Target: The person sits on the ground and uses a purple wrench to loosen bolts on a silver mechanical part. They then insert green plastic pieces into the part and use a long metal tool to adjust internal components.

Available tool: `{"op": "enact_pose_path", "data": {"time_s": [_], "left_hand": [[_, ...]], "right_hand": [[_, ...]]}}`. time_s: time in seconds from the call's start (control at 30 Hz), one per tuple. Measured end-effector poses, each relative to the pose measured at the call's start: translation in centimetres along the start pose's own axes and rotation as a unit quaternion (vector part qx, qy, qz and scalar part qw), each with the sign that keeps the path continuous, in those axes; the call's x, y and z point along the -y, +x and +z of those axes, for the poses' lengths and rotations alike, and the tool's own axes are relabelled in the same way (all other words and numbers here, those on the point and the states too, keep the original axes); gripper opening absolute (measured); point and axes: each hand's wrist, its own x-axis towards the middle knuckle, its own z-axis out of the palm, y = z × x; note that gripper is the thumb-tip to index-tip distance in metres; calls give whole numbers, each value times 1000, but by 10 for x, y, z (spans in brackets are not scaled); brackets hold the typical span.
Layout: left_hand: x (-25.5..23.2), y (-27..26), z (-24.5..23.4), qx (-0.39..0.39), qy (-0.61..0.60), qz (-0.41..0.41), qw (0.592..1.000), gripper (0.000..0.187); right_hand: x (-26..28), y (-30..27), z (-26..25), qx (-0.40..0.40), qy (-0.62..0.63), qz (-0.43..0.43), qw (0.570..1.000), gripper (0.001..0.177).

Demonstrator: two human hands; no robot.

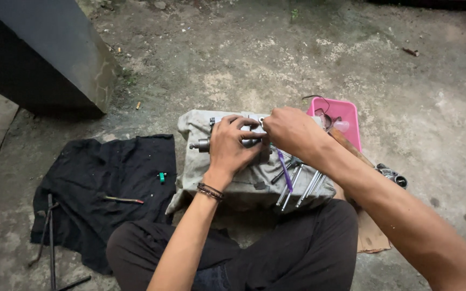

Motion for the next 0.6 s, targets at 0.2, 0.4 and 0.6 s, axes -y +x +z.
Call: {"op": "enact_pose_path", "data": {"time_s": [0.2,0.4,0.6], "left_hand": [[-6,0,-1,-6,3,2,1000,14],[1,3,3,13,-6,-6,1000,18],[6,1,-57,66,-272,14,960,51]], "right_hand": [[-14,3,27,-10,-52,-19,998,16],[-6,-2,0,44,-26,41,998,26],[33,-20,-81,112,84,173,975,60]]}}
